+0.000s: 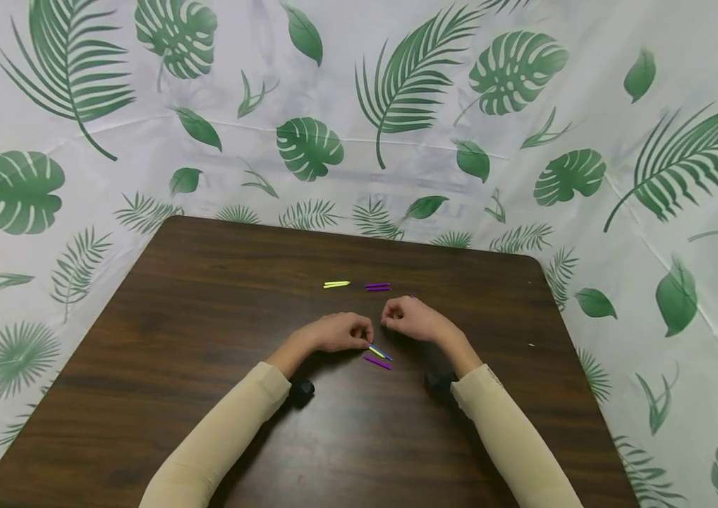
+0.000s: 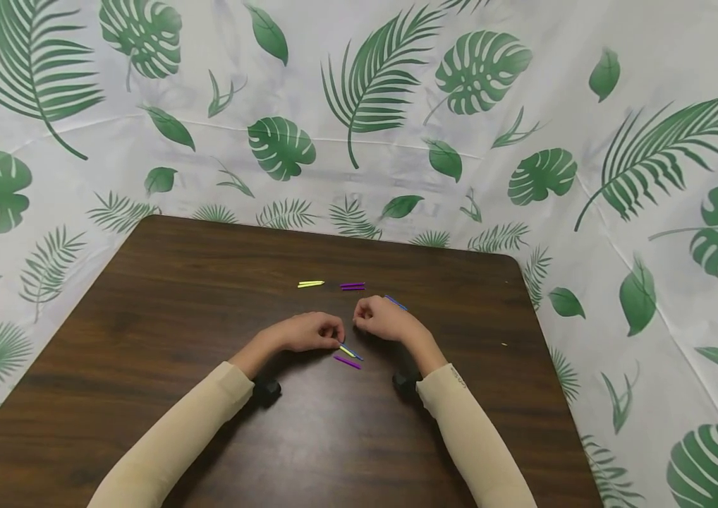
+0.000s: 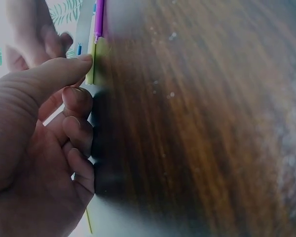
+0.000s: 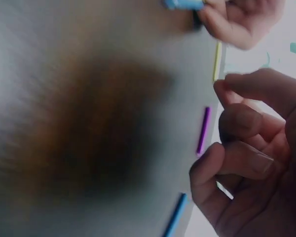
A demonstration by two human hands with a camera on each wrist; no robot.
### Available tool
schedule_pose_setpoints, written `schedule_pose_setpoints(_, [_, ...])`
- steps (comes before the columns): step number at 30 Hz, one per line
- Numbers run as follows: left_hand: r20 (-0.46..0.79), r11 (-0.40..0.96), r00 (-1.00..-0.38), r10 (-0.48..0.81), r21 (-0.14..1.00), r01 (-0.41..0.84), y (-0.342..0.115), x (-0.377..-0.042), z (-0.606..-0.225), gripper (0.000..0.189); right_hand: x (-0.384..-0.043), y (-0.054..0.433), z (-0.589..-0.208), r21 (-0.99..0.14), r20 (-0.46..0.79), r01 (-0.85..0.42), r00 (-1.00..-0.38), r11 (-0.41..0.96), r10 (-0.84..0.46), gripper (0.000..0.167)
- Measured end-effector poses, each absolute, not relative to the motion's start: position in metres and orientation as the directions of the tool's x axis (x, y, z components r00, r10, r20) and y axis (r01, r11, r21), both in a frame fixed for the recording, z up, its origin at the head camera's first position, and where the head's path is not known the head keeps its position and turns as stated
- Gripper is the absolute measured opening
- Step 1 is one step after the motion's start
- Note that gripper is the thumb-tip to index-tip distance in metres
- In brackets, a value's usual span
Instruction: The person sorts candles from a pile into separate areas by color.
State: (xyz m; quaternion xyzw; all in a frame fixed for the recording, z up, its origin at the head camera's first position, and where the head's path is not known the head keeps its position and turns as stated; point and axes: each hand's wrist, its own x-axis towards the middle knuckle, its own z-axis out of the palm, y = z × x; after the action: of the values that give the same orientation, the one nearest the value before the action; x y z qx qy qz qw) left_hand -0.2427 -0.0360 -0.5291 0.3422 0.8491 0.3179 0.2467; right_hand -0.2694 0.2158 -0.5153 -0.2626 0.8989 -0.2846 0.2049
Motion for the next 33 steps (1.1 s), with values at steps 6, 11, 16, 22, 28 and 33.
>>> schedule_pose_setpoints(6, [-0.21, 0.567, -0.65, 0.73, 0.717, 0.405, -0.036, -0.238, -0.523, 0.006, -0.242, 0.21, -0.518, -0.64, -0.268, -0.344, -0.739, 0.687, -0.619, 0.012])
schedule_pose_setpoints(11, [-0.211, 0.576, -0.659, 0.722, 0.71, 0.404, -0.035, -0.238, -0.522, 0.005, -0.23, 0.202, -0.519, -0.626, -0.269, -0.345, -0.746, 0.7, -0.609, 0.011])
schedule_pose_setpoints(16, [-0.203, 0.571, -0.66, 0.723, 0.714, 0.406, -0.034, -0.238, -0.523, 0.005, -0.226, 0.198, -0.52, -0.6, -0.266, -0.335, -0.773, 0.727, -0.576, 0.008])
schedule_pose_setpoints(22, [-0.206, 0.577, -0.668, 0.715, 0.715, 0.396, -0.035, -0.237, -0.524, 0.007, -0.223, 0.193, -0.518, -0.587, -0.28, -0.301, -0.796, 0.752, -0.537, 0.004])
schedule_pose_setpoints(28, [-0.205, 0.571, -0.665, 0.718, 0.719, 0.396, -0.034, -0.236, -0.523, 0.007, -0.218, 0.188, -0.518, -0.539, -0.287, -0.269, -0.832, 0.798, -0.475, 0.004])
schedule_pose_setpoints(33, [-0.206, 0.569, -0.661, 0.721, 0.72, 0.397, -0.033, -0.238, -0.523, 0.006, -0.215, 0.184, -0.517, -0.492, -0.292, -0.262, -0.849, 0.83, -0.441, 0.005])
